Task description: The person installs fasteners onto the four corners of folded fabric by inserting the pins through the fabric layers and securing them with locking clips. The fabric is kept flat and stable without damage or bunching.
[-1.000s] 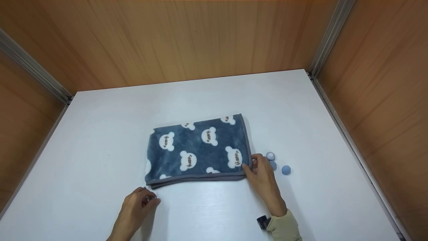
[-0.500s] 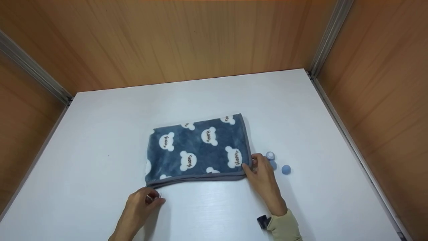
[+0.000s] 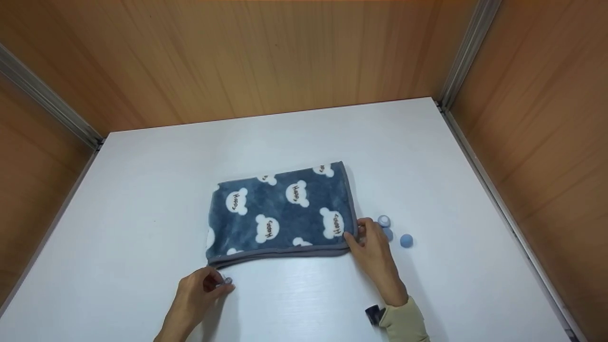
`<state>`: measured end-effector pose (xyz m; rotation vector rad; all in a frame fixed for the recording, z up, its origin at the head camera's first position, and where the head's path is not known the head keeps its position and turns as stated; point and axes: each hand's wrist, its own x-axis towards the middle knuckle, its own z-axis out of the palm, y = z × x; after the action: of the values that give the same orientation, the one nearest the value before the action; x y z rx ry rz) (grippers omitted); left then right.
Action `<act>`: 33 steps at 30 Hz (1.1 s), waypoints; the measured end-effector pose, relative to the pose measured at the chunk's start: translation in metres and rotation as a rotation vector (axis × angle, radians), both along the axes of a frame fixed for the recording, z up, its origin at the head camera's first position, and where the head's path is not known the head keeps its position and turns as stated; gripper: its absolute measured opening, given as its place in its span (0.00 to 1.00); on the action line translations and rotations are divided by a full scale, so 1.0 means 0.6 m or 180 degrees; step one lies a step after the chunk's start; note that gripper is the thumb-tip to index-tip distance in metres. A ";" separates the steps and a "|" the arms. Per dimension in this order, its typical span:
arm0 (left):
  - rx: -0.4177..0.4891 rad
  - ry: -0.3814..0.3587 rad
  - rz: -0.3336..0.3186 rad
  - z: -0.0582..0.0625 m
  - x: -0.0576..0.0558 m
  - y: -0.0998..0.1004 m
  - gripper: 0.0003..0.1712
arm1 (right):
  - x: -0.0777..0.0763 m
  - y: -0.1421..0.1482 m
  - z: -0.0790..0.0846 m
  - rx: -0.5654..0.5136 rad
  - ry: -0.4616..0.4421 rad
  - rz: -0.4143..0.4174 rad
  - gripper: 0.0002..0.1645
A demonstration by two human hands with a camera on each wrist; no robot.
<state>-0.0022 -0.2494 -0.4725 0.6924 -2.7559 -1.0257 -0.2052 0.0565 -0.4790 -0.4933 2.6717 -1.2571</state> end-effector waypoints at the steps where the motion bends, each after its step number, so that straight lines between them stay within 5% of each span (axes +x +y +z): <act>1: 0.0004 -0.0001 0.0001 0.001 0.000 0.000 0.14 | -0.001 0.000 0.000 -0.0010 0.0004 -0.0008 0.24; 21: -0.0189 -0.0203 0.0121 0.046 -0.002 0.027 0.09 | -0.001 0.001 -0.001 -0.0064 -0.0001 0.0002 0.24; 27: -0.0340 -0.0024 0.0061 0.058 0.001 0.034 0.09 | -0.001 0.003 -0.002 -0.0072 0.0055 0.0001 0.24; 33: -0.0506 0.0454 -0.0101 0.063 -0.004 0.050 0.13 | 0.000 0.002 -0.002 -0.0083 0.0065 0.0006 0.24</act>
<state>-0.0048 -0.2192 -0.4349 0.5326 -2.6952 -0.8155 -0.2050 0.0577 -0.4800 -0.5146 2.6739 -1.2951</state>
